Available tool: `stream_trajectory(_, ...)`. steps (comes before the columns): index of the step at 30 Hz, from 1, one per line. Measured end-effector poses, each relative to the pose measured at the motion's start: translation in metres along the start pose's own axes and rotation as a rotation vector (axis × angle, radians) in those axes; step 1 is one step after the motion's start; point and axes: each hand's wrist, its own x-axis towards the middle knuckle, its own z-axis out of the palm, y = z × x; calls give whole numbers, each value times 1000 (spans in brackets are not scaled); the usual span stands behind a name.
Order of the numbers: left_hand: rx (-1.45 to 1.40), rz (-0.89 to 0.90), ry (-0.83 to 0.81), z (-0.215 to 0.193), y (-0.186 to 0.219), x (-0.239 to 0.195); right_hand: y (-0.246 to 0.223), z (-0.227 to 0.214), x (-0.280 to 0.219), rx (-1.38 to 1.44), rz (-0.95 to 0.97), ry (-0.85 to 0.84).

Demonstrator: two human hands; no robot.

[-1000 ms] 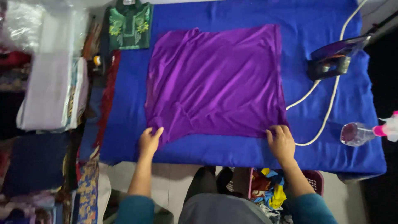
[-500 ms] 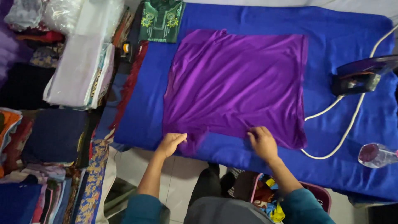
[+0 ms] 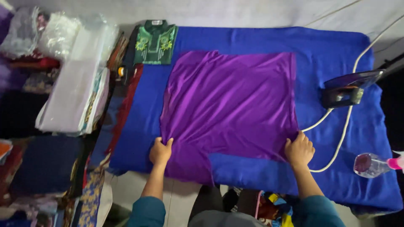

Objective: Ironing and folding a purple t-shirt on a laundry table.

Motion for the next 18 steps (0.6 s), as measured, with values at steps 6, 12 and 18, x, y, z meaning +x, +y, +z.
stream_trajectory(6, 70, 115, -61, 21, -32, 46, 23, 14, 15, -53, 113, -313)
stream_trajectory(12, 166, -34, -156, -48, 5, 44, 16, 0, 17, -202, 61, -149)
stream_trajectory(18, 127, 206, 97, -51, 63, 104, -64, -27, 65, -42, -4, -29)
